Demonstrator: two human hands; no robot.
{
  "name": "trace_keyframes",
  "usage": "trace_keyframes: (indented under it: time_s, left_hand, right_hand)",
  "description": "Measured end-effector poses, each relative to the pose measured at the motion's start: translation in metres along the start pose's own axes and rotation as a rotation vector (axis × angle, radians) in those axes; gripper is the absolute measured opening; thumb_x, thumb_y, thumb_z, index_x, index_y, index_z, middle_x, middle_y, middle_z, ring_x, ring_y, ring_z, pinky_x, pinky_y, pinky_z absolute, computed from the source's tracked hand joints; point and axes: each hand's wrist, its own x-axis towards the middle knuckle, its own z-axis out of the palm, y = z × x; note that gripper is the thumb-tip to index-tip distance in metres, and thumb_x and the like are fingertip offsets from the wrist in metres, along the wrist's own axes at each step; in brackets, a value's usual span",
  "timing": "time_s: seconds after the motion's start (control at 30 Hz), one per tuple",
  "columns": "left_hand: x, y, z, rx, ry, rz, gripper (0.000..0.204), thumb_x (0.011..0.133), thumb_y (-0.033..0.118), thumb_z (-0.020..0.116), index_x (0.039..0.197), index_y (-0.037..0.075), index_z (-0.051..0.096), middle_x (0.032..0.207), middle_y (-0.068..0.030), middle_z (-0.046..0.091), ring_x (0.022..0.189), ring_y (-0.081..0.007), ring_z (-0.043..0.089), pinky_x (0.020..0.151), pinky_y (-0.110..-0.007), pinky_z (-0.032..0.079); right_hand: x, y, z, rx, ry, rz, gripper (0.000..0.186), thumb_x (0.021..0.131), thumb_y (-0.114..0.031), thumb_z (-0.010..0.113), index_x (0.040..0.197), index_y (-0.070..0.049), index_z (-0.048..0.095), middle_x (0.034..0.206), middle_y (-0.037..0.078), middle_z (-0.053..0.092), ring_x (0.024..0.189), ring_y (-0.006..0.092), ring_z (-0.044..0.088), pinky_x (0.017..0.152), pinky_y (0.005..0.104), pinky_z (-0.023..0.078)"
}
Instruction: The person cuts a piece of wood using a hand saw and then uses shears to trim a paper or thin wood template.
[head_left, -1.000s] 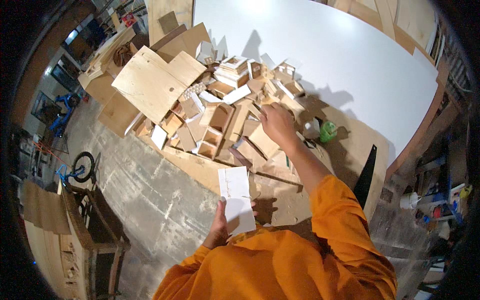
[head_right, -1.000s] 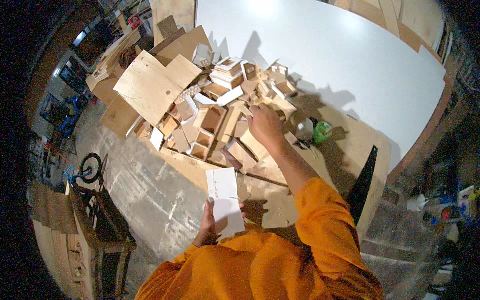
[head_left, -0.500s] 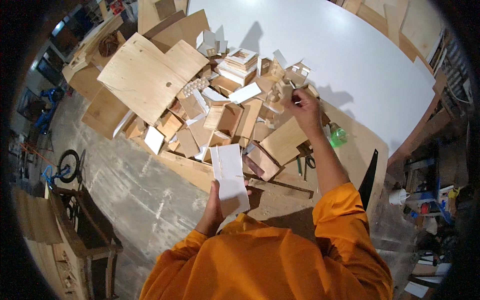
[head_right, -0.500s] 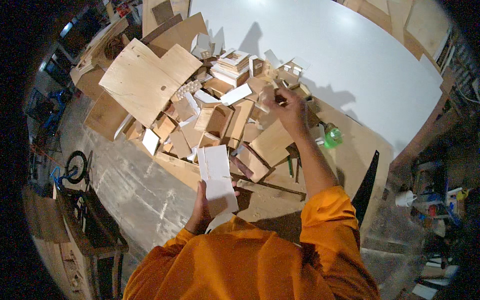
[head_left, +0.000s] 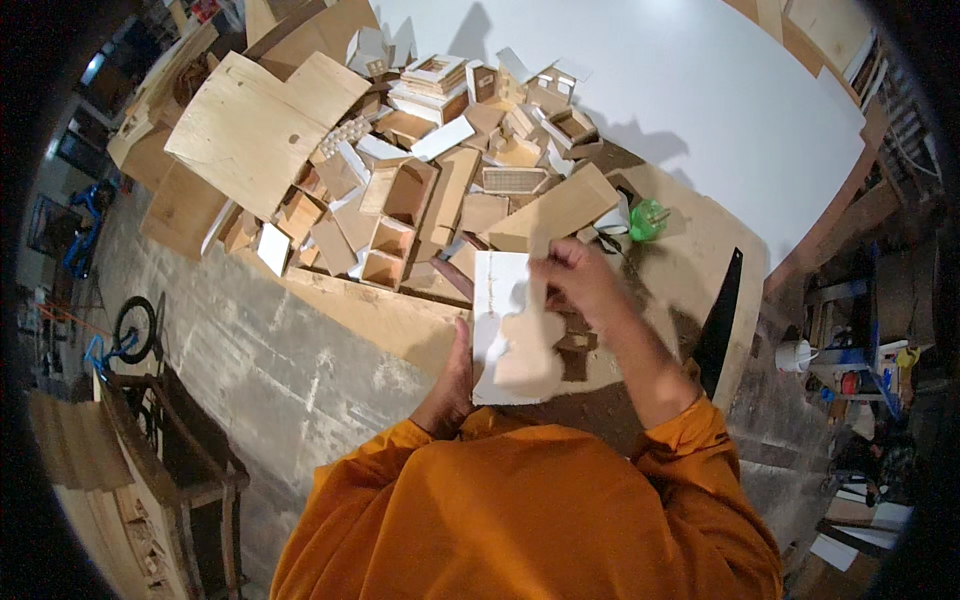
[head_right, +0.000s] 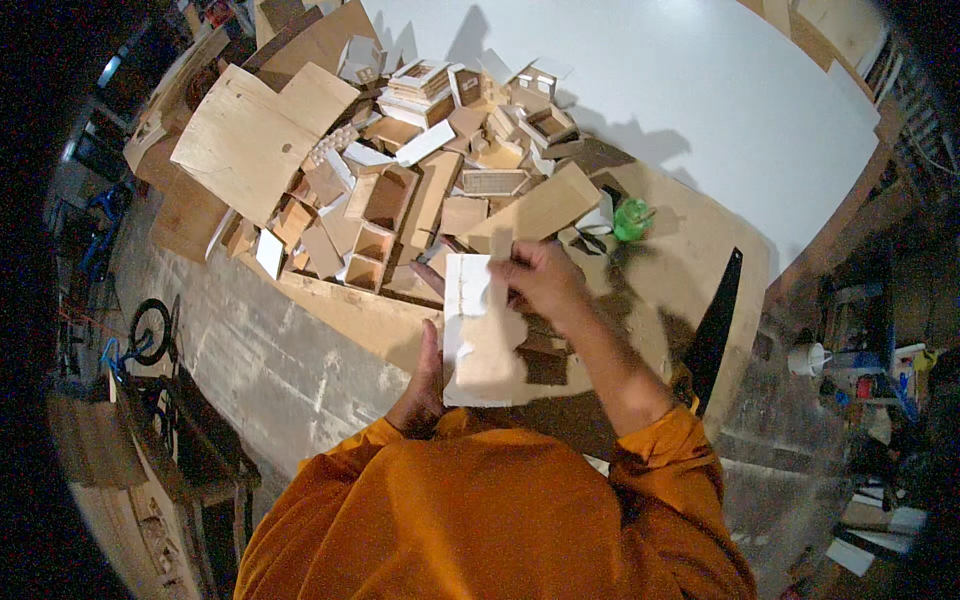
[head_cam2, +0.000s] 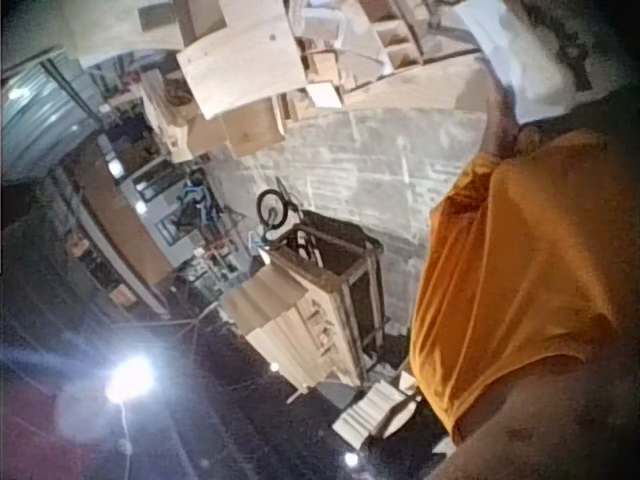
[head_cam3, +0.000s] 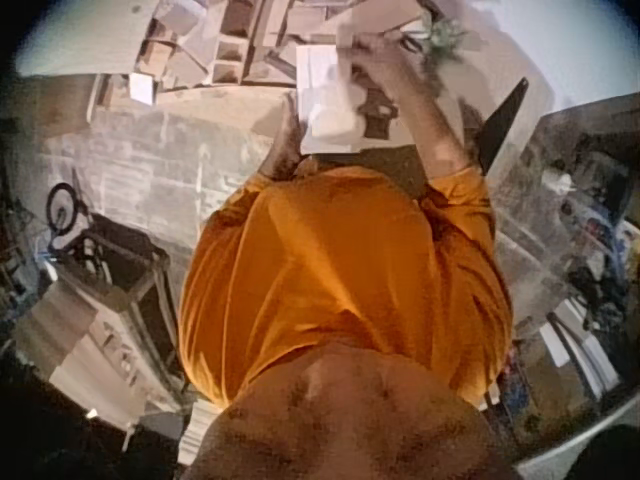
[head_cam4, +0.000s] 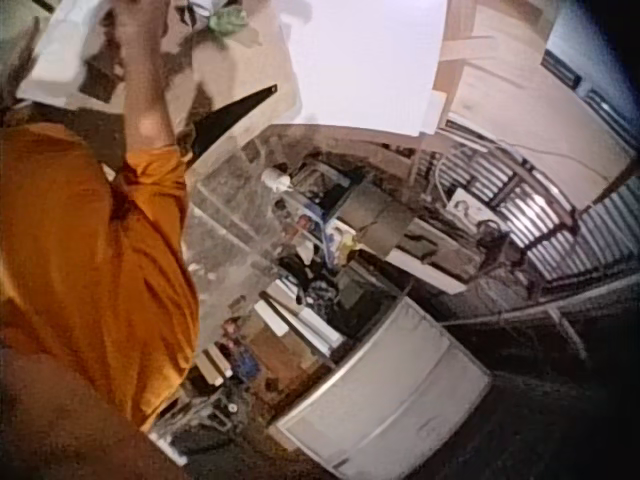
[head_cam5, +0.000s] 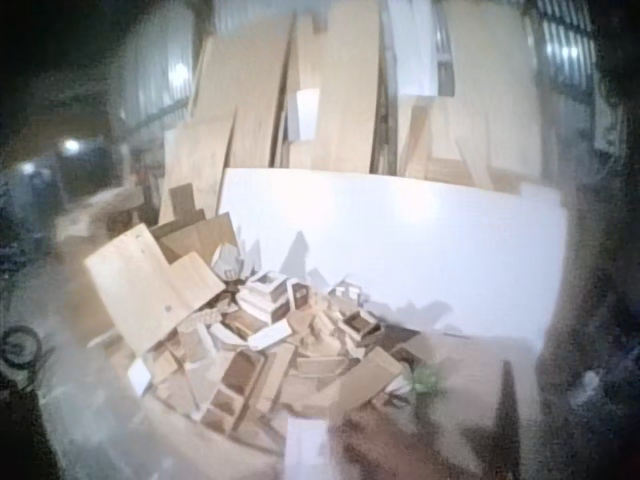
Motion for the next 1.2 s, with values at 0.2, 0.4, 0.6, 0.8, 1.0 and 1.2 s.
trace_keyframes:
  time_s: [0.2, 0.4, 0.6, 0.8, 1.0, 1.2]
  left_hand:
    - [0.012, -0.038, -0.004, 0.309, -0.280, 0.025, 0.059, 0.083, 0.018, 0.065, 0.135, 0.002, 0.042, 0.124, -0.0152, 0.058, 0.111, -0.0310, 0.059, 0.097, -0.041, 0.047]
    - [0.020, -0.056, 0.004, 0.270, -0.373, 0.016, 0.058, 0.082, 0.007, 0.062, 0.135, -0.002, 0.039, 0.133, -0.0185, 0.051, 0.115, -0.0348, 0.057, 0.096, -0.044, 0.048]
    - [0.025, -0.062, 0.016, 0.294, -0.366, -0.072, 0.058, 0.083, 0.004, 0.061, 0.136, 0.000, 0.039, 0.133, -0.0184, 0.050, 0.117, -0.0355, 0.055, 0.093, -0.045, 0.051]
    - [0.029, -0.061, 0.025, 0.355, -0.380, -0.098, 0.056, 0.083, -0.001, 0.055, 0.137, 0.003, 0.039, 0.133, -0.0181, 0.052, 0.118, -0.0334, 0.055, 0.097, -0.042, 0.047]
    - [0.033, -0.063, 0.024, 0.344, -0.396, -0.091, 0.059, 0.081, -0.001, 0.057, 0.137, 0.003, 0.040, 0.132, -0.0176, 0.052, 0.116, -0.0324, 0.056, 0.096, -0.042, 0.047]
    - [0.033, -0.064, 0.024, 0.350, -0.369, -0.089, 0.061, 0.079, 0.001, 0.061, 0.137, 0.002, 0.041, 0.131, -0.0172, 0.053, 0.113, -0.0327, 0.058, 0.095, -0.042, 0.048]
  right_hand:
    - [-0.029, 0.045, 0.006, -0.377, 0.139, -0.126, 0.021, 0.082, -0.018, 0.073, 0.088, -0.001, 0.062, 0.073, 0.004, 0.062, 0.059, 0.0089, 0.056, 0.050, 0.0255, 0.046]
    - [-0.037, 0.052, -0.035, -0.723, 0.371, -0.573, 0.037, 0.071, -0.020, 0.078, 0.099, -0.003, 0.062, 0.073, 0.007, 0.056, 0.063, 0.0198, 0.054, 0.060, 0.0330, 0.046]
    - [-0.038, 0.049, -0.065, -0.588, 0.132, -0.456, 0.047, 0.080, -0.023, 0.072, 0.123, -0.008, 0.060, 0.103, 0.012, 0.068, 0.077, 0.0151, 0.062, 0.066, 0.0290, 0.048]
    - [-0.045, 0.047, -0.072, -0.465, 0.102, -0.335, 0.035, 0.080, -0.018, 0.072, 0.112, -0.005, 0.066, 0.102, 0.012, 0.070, 0.083, 0.0127, 0.064, 0.070, 0.0261, 0.050]
    - [-0.045, 0.046, -0.078, -0.324, 0.062, -0.308, 0.033, 0.078, -0.012, 0.074, 0.110, -0.003, 0.067, 0.097, 0.008, 0.070, 0.081, 0.0098, 0.062, 0.073, 0.0260, 0.050]
    - [-0.042, 0.049, -0.076, -0.278, 0.070, -0.369, 0.031, 0.079, -0.013, 0.074, 0.107, -0.002, 0.067, 0.090, 0.003, 0.068, 0.078, 0.0059, 0.059, 0.072, 0.0236, 0.049]
